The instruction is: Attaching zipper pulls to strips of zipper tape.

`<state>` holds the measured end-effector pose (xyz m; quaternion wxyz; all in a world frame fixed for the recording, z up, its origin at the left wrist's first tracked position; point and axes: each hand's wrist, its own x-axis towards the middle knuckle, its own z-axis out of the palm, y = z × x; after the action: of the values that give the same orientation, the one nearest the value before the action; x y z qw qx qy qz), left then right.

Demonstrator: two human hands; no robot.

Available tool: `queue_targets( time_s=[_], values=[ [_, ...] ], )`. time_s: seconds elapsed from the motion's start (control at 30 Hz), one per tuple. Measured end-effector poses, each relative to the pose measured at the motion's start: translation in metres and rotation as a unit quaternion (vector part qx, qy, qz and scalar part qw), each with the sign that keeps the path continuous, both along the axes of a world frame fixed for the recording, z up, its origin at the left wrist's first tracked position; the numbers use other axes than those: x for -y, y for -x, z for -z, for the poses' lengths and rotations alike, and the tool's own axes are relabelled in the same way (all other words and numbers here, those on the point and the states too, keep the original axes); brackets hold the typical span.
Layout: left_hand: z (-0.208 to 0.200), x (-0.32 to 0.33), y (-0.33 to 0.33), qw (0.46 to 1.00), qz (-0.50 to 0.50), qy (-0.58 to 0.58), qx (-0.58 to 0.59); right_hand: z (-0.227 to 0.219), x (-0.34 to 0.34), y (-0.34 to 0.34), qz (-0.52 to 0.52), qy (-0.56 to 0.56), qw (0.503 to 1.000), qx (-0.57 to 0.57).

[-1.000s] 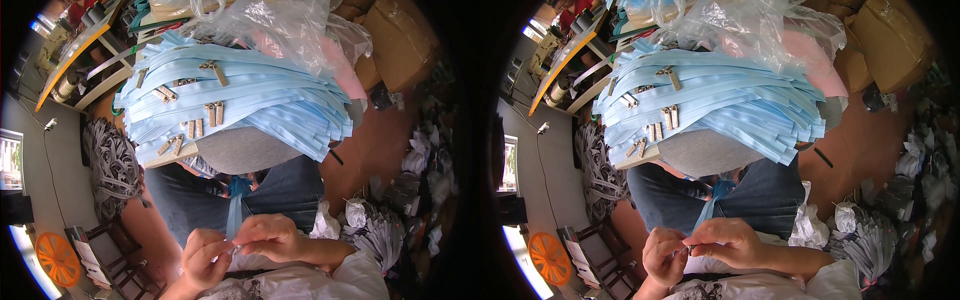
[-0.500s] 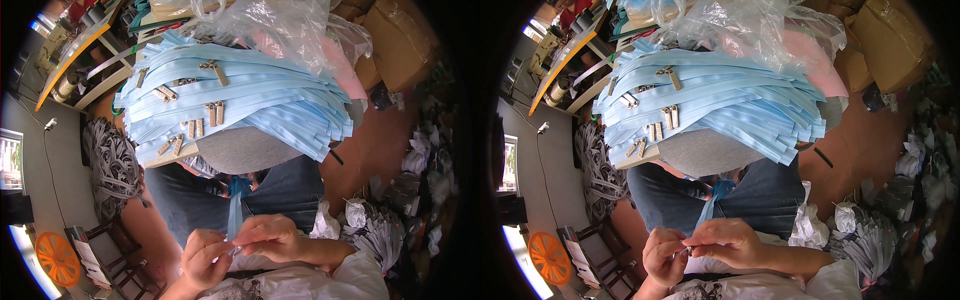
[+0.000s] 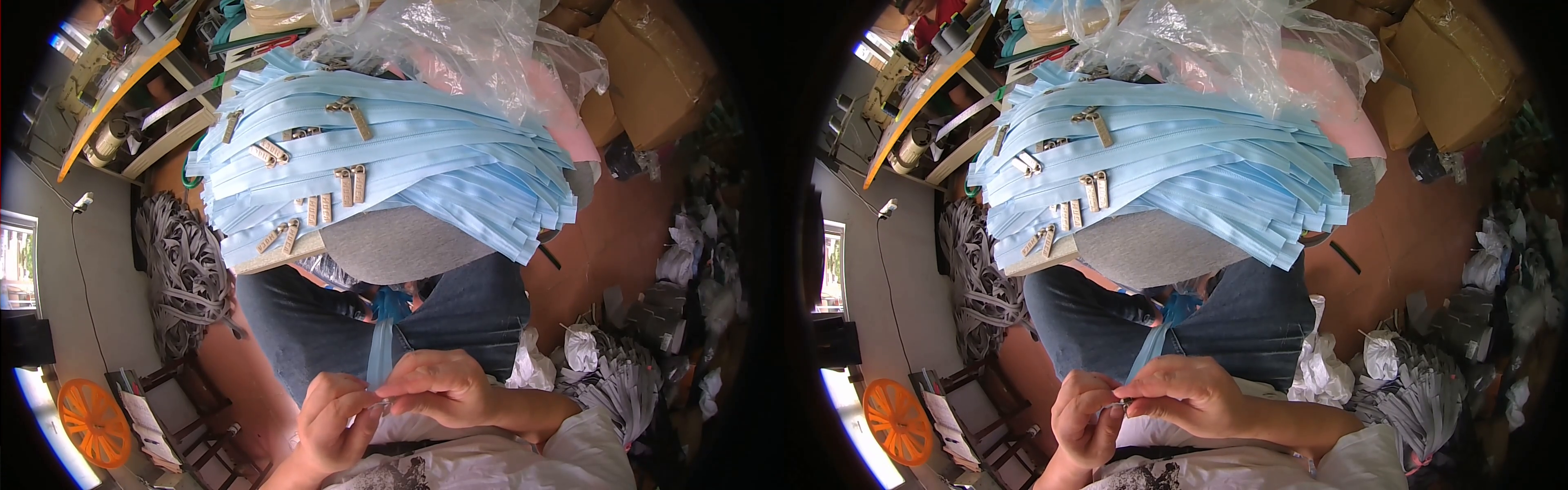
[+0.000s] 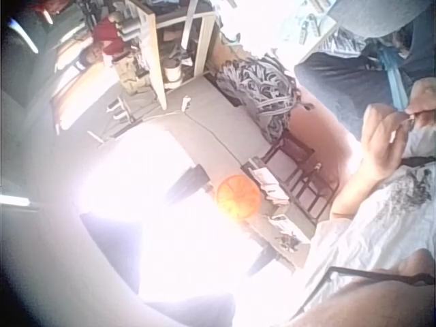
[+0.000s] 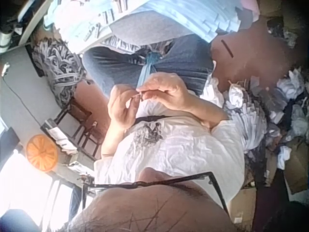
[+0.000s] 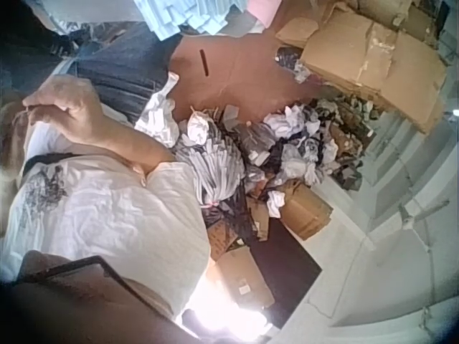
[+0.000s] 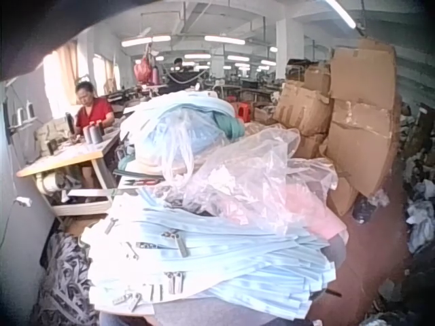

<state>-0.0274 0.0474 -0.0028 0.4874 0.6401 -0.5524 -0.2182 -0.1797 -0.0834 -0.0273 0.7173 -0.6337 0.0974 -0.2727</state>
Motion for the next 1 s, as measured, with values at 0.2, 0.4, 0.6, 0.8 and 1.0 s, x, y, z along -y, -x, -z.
queue_targets(
  time_s=[0.2,0.4,0.6,0.8,1.0],
  values=[
    [0.0012,-0.0001,0.0002,0.999,0.005,0.011,0.032,0.0007,0.0008,0.0013,0.003,0.021,1.000,-0.013],
    [-0.0028,0.0019,-0.0023,0.998,0.012,0.016,0.057,-0.0016,0.0028,0.0005,0.005,0.033,0.999,-0.002],
    [-0.0037,0.0011,-0.0034,0.998,0.016,0.011,0.065,-0.0036,0.0060,-0.0005,0.000,0.066,0.998,-0.008],
    [-0.0005,-0.0020,0.0001,0.999,-0.013,0.004,0.039,-0.0034,0.0053,-0.0021,0.017,0.109,0.994,-0.015],
    [0.0016,-0.0022,0.0015,1.000,-0.023,0.005,-0.003,-0.0018,0.0042,-0.0037,0.047,0.174,0.983,0.016]
  ],
)
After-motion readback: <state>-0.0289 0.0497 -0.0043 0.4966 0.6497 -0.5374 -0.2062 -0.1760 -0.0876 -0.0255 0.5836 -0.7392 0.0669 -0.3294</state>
